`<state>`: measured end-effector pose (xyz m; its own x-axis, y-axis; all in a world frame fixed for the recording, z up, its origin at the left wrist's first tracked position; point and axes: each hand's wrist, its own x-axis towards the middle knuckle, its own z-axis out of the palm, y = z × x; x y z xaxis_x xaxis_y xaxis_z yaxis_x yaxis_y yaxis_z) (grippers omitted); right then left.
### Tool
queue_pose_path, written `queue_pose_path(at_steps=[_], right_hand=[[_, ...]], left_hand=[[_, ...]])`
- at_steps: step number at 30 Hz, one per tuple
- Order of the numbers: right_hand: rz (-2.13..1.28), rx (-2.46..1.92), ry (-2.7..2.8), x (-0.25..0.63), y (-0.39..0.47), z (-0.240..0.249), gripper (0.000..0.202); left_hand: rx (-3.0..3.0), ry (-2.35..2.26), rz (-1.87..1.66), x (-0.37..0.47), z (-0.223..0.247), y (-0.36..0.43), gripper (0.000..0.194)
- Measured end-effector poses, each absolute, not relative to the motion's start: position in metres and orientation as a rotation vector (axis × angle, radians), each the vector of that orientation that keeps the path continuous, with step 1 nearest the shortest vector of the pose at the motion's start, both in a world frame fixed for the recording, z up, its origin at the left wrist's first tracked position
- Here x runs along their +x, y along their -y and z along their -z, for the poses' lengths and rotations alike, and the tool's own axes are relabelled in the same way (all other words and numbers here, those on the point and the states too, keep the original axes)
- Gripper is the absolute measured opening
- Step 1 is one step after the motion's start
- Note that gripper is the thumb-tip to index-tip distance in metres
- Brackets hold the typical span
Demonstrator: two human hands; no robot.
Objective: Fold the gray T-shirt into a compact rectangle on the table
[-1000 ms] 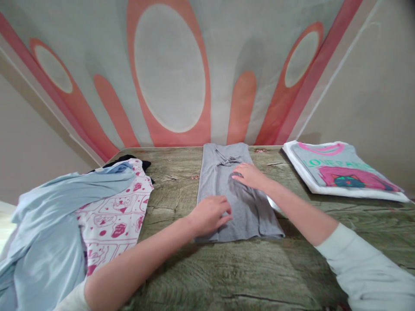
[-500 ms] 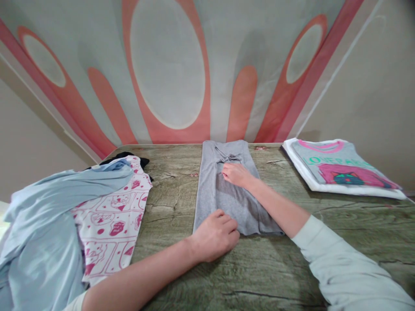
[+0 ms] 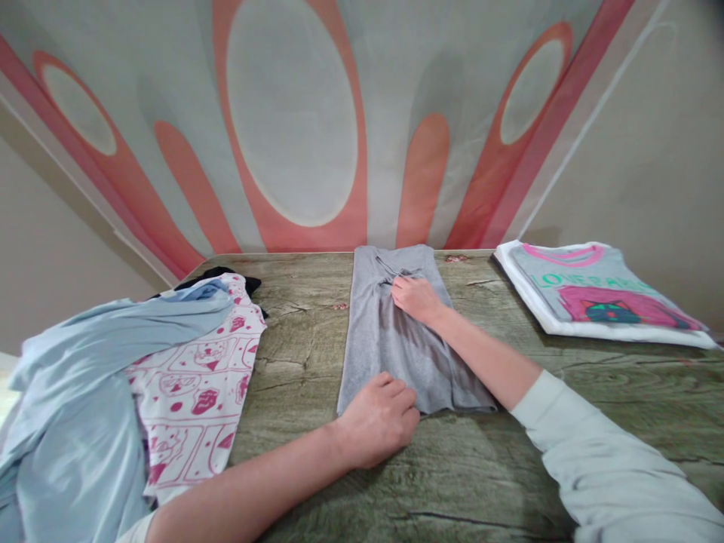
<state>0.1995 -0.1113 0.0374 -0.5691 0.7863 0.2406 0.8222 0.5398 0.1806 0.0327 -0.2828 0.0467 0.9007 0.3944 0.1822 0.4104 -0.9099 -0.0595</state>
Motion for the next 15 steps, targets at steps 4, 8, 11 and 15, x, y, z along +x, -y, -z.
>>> queue_pose_path(at_steps=[4, 8, 11, 15], right_hand=[[0.418, -1.459, 2.606, 0.194, 0.106, -0.037, 0.024], [0.242, -1.413, 2.642, 0.192, 0.110, -0.034, 0.025], [0.103, -1.460, 2.561, 0.203, 0.108, -0.036, 0.026], [0.070, -1.576, 2.599, 0.223, 0.104, -0.042, 0.025]], left_hand=[[-3.014, 0.595, 0.227, 0.032, -0.050, 0.282, 0.018], [-3.061, 0.688, 0.179, 0.030, -0.053, 0.281, 0.019], [-3.106, 0.823, 0.177, 0.028, -0.058, 0.280, 0.018], [-3.116, 1.021, 0.163, 0.026, -0.062, 0.279, 0.027]])
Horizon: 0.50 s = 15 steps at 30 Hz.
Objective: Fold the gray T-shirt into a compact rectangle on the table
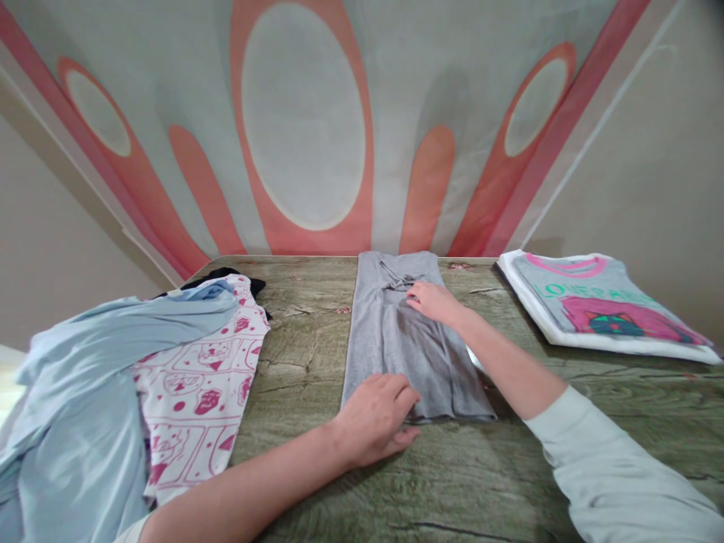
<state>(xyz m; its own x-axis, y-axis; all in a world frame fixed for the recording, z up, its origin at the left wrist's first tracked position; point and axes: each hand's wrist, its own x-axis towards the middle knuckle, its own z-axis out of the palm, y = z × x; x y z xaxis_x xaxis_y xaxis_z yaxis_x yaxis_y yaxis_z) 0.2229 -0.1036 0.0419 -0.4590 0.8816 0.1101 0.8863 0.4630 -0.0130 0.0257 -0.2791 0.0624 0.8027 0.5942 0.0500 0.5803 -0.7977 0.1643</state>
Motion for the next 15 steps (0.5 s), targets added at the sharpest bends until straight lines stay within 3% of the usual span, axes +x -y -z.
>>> queue_pose_path(at_steps=[5, 15], right_hand=[[0.184, -1.562, 2.700, 0.2259, 0.1068, -0.0424, 0.026], [0.287, -1.643, 2.627, 0.2192, 0.1092, -0.0426, 0.029]], left_hand=[[2.889, -0.906, -0.033, 0.0270, -0.0591, 0.2794, 0.011], [2.996, -0.782, 0.065, 0.0239, -0.0657, 0.2783, 0.003]])
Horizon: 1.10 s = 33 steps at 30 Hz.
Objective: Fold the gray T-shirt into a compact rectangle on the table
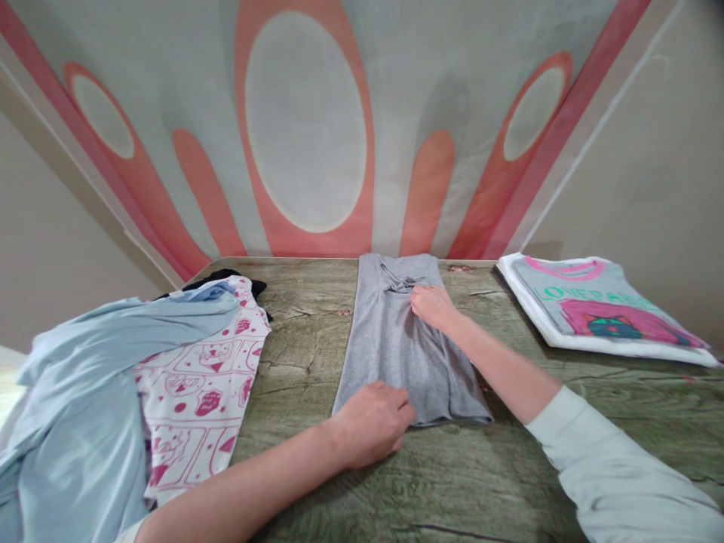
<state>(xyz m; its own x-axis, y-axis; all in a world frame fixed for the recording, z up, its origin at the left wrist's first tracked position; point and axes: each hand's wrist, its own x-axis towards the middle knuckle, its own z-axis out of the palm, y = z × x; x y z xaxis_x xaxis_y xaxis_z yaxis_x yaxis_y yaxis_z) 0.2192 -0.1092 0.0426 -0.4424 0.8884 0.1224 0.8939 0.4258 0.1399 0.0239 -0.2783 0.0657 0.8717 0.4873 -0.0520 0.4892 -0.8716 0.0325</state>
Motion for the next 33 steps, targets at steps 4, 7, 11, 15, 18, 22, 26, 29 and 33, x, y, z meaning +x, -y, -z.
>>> queue_pose_path(at_steps=[4, 7, 11, 15, 18, 22, 26, 29, 33], right_hand=[[0.239, -1.578, 2.627, 0.222, 0.127, -0.042, 0.023], [0.165, -1.533, 2.592, 0.230, 0.144, -0.040, 0.022], [0.100, -1.508, 2.568, 0.243, 0.166, -0.036, 0.019], [-0.034, -1.349, 2.483, 0.249, 0.199, -0.035, 0.017], [-0.186, -1.254, 2.479, 0.251, 0.228, -0.035, 0.016], [-0.291, -1.210, 2.474, 0.257, 0.252, -0.035, 0.015], [-0.347, -1.164, 2.484, 0.261, 0.257, -0.039, 0.018], [-0.399, -1.095, 2.574, 0.261, 0.259, -0.042, 0.025], [-0.428, -1.081, 2.591, 0.259, 0.267, -0.048, 0.026]], left_hand=[[2.987, -0.789, 0.084, 0.023, -0.068, 0.278, 0.004], [2.957, -0.793, 0.083, 0.021, -0.069, 0.277, 0.004], [2.873, -0.789, 0.050, 0.019, -0.072, 0.276, 0.007], [2.797, -0.754, -0.081, 0.017, -0.073, 0.274, 0.025], [2.779, -0.719, -0.126, 0.018, -0.071, 0.274, 0.029], [2.758, -0.686, -0.089, 0.018, -0.068, 0.274, 0.024], [2.730, -0.709, -0.157, 0.020, -0.069, 0.276, 0.025], [2.703, -0.696, -0.141, 0.021, -0.069, 0.277, 0.025], [2.691, -0.706, -0.191, 0.021, -0.068, 0.276, 0.029]])
